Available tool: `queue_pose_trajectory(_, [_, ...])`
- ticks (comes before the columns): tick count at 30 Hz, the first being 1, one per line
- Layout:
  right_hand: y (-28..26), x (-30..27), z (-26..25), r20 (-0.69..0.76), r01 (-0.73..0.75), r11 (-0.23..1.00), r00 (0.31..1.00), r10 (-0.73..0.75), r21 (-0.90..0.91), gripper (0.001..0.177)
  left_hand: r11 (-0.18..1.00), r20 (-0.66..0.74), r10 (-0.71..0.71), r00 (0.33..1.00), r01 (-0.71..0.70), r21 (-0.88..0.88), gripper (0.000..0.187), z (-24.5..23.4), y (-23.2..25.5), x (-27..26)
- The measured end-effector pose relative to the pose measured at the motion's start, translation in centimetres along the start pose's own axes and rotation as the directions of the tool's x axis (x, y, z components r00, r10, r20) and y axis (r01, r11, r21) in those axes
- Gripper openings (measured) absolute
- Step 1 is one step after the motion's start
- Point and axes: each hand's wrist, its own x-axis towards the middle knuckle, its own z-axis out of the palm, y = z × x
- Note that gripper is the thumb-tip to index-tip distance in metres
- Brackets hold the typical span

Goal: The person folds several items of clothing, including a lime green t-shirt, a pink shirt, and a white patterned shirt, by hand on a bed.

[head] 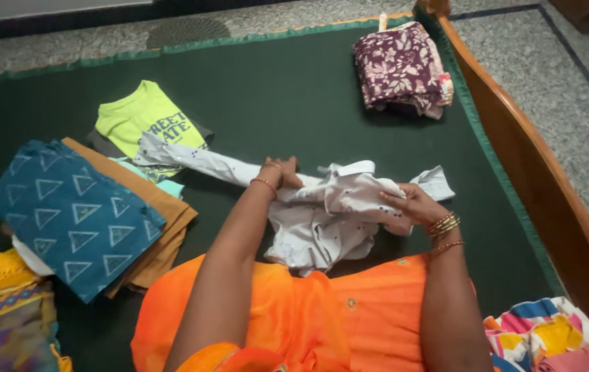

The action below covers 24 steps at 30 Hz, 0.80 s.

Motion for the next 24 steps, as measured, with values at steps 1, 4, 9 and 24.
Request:
queue_pose_trajectory(1, [0.1,0.0,-0.4,-0.024,-0.005,1.000,1.000,0.004,-0.013,0.027,1.000,0.083,0.015,0.996,-0.014,-0.005,0.063,0.3,-0.1,0.4])
queue_pose_trajectory(4, [0.6,0.5,-1.0,-0.051,0.021,0.999,0.998,-0.022,-0.030,0.024,0.990,0.145,0.108,0.983,-0.093,-0.103,0.054,1.3,-1.7,0.7])
queue_pose_trajectory(9, [0.9,0.9,-3.1,-0.123,0.197,0.980,0.972,-0.201,-0.038,0.022,0.348,-0.320,0.236,0.918,-0.387,-0.854,0.027,-4.7,-5.0,-2.0])
queue_pose_trajectory(24, [-20.0,12.6,-12.7,-0.353,0.055,0.994,0.932,-0.084,-0.090,0.030,0.983,-0.605,-0.059,0.794,-0.058,-0.172,0.030,-28.9,-5.0,-16.7])
